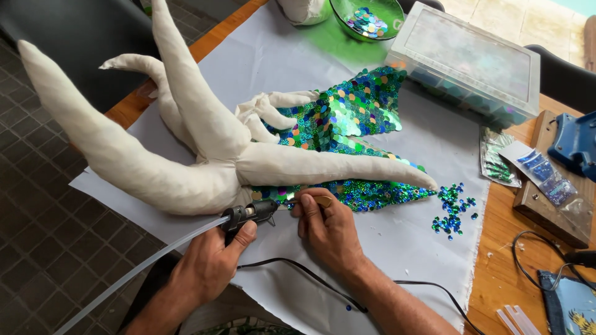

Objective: Using a hot glue gun to attach sequins to a fabric costume piece

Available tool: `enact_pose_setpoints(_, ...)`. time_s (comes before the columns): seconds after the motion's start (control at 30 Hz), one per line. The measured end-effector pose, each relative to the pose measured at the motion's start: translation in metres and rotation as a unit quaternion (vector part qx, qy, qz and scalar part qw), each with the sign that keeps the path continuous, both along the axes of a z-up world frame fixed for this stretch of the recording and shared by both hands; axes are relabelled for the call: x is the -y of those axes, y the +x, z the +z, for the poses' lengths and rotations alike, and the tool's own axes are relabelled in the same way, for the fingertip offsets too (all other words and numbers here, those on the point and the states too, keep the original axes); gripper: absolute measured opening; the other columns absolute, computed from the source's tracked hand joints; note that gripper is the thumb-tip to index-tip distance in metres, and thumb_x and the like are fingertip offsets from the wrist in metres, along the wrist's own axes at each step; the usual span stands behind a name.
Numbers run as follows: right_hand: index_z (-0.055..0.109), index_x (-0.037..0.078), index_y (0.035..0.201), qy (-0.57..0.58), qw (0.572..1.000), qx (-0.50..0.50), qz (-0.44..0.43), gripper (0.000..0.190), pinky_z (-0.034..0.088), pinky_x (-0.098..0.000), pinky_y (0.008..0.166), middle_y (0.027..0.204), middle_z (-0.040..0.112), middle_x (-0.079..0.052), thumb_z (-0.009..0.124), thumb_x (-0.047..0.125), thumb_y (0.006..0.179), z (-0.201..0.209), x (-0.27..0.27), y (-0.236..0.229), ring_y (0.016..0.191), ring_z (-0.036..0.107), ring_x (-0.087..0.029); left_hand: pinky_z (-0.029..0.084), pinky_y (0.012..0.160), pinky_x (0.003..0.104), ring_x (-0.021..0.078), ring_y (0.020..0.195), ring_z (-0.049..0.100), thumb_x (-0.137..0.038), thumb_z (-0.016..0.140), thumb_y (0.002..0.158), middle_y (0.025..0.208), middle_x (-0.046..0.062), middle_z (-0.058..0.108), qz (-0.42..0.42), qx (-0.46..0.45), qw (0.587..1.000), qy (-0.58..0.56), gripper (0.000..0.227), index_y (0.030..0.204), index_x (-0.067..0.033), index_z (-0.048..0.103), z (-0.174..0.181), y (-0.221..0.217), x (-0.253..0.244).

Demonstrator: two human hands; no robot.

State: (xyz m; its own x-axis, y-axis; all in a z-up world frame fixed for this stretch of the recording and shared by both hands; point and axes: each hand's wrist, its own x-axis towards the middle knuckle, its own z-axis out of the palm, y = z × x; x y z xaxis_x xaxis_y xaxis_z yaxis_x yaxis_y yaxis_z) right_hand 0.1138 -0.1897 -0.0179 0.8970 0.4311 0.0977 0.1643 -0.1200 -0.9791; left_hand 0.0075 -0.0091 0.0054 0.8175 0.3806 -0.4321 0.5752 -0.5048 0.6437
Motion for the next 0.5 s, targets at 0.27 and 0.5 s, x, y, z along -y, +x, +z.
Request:
enact_pose_setpoints(0.27, 0.064, 0.003, 0.103, 0.007, 1.0, 0.024, 0.002, 0.021, 0.046, -0.0245, 0.045, 0.075, 0.069, -0.004, 0.049, 0.018, 0.106, -0.001, 0.002, 0.001, 0.047, 0.054, -0.01, 0.044, 0.107, 0.045, 0.0346, 0.127, 0.059, -0.062, 0.047, 0.09, 0.127, 0.009, 0.072, -0.005, -0.024, 0.999, 0.031, 0.059, 0.129, -0.0229, 0.068, 0.02, 0.008, 0.011)
enact_pose_setpoints(0.5, 0.065, 0.004, 0.103, 0.002, 1.0, 0.031, 0.003, 0.022, 0.046, -0.0244, 0.044, 0.073, 0.069, -0.003, 0.05, 0.02, 0.106, -0.001, 0.003, 0.002, 0.046, 0.055, -0.01, 0.043, 0.108, 0.046, 0.0339, 0.125, 0.058, -0.064, 0.045, 0.093, 0.124, 0.009, 0.07, -0.017, -0.022, 0.995, 0.094, 0.06, 0.121, -0.0174, 0.07, 0.012, 0.01, 0.02)
